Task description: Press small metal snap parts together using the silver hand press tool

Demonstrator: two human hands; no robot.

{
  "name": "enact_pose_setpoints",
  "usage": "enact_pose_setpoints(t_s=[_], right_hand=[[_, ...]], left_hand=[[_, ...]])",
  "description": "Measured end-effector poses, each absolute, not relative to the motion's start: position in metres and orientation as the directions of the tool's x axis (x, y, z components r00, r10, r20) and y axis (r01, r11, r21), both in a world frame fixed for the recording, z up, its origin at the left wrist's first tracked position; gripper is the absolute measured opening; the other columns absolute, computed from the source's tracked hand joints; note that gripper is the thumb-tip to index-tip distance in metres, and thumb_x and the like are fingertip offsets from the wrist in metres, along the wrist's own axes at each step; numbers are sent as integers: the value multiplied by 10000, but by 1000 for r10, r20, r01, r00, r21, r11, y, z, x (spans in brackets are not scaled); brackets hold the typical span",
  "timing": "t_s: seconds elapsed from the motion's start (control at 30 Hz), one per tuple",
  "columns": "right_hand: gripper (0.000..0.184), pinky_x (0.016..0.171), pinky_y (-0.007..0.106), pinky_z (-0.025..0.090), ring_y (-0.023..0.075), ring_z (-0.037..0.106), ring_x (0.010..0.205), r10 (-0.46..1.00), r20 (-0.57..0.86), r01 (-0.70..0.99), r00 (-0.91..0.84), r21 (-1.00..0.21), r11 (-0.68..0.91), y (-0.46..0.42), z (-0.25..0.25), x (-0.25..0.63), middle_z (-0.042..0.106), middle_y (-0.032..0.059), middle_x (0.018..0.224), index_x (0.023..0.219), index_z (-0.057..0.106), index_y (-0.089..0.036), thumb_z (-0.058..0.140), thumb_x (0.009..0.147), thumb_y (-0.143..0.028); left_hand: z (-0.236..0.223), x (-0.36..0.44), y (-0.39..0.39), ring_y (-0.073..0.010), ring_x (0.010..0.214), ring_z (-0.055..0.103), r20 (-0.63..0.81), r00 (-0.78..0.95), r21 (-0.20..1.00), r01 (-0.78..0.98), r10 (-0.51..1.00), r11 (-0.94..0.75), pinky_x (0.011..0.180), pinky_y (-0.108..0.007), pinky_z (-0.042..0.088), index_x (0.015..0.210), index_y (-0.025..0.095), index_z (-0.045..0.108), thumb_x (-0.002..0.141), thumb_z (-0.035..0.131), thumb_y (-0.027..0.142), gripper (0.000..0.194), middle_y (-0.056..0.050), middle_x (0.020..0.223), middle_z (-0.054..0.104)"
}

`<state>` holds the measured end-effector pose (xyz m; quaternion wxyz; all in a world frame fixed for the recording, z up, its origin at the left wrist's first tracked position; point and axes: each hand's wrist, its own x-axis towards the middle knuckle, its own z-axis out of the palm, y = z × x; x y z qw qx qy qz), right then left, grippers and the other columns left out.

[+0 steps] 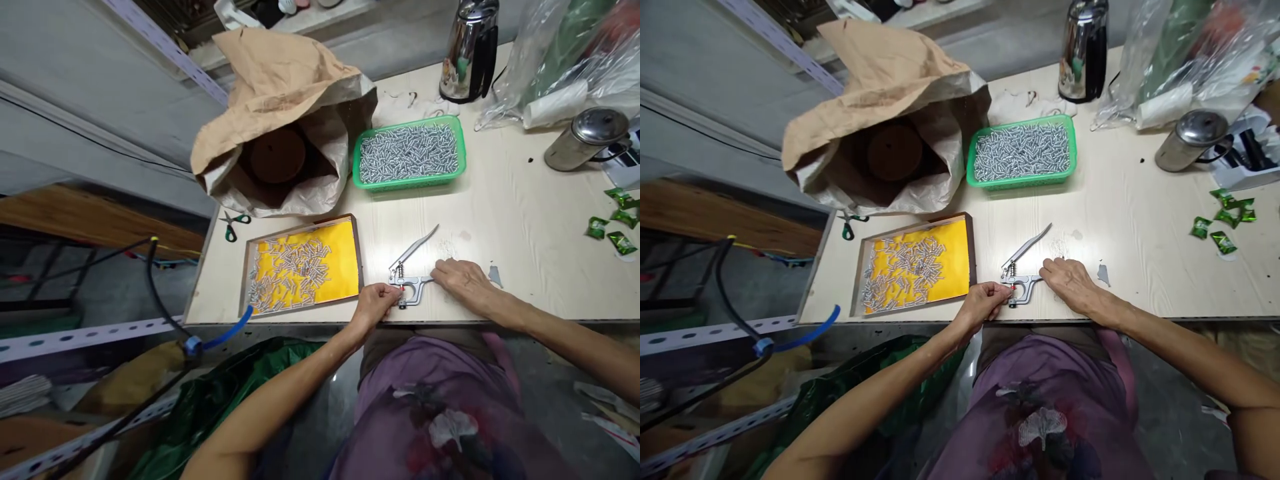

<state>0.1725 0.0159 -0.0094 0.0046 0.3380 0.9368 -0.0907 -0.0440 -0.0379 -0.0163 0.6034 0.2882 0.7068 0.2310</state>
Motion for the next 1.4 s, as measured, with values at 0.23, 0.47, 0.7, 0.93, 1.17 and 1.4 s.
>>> enact_pose_setpoints(t_s=[0.23,0.47,0.7,0.93,1.17,1.4], right_hand=[[229,574,304,242,168,485,713,642,-63,639,-764,-202,742,15,-12,172,594,53,793,815,579,-175,427,902,-27],[207,574,299,270,172,508,738,642,-123,651,-756,-233,722,14,-7,171,598,58,831,829,570,-176,455,869,-9],[498,770,375,465,295,554,1060,642,-107,643,-760,-274,715,46,1,178,549,175,1268,1185,545,-159,734,772,-364],[953,1008,556,364,399,431,1254,554,-39,544,-832,-254,800,88,-29,172,531,175,1345,1320,493,-190,814,532,-618],[692,854,415,422,299,540,970,533,-122,545,-837,-113,831,79,-12,167,644,139,1077,1131,585,-147,806,589,-515],[421,770,349,373,258,526,911,525,-237,549,-817,-41,835,68,9,164,648,127,996,1032,610,-108,716,750,-402]], left_hand=[[-14,-44,-37,-9,305,345,-766,-94,611,202,636,765,301,-145,238,714,101,614,715,752,323,262,78,481,510],[-7,-43,-29,-10,295,362,-838,-27,525,235,545,818,302,-132,275,740,106,620,759,742,337,262,86,461,502],[-4,-40,-29,-12,298,384,-847,-24,510,246,532,824,306,-127,300,714,116,596,792,713,314,243,89,463,504],[-1,-37,-31,-19,291,391,-846,-61,504,228,529,833,306,-139,310,728,111,605,815,680,258,187,87,461,507],[-1,-36,-33,-23,297,393,-842,-80,505,231,534,832,308,-148,310,742,113,605,836,644,233,158,83,478,508],[-9,-43,-44,-49,367,431,-758,-98,565,395,645,724,388,-182,349,729,129,609,842,632,351,251,50,533,533]])
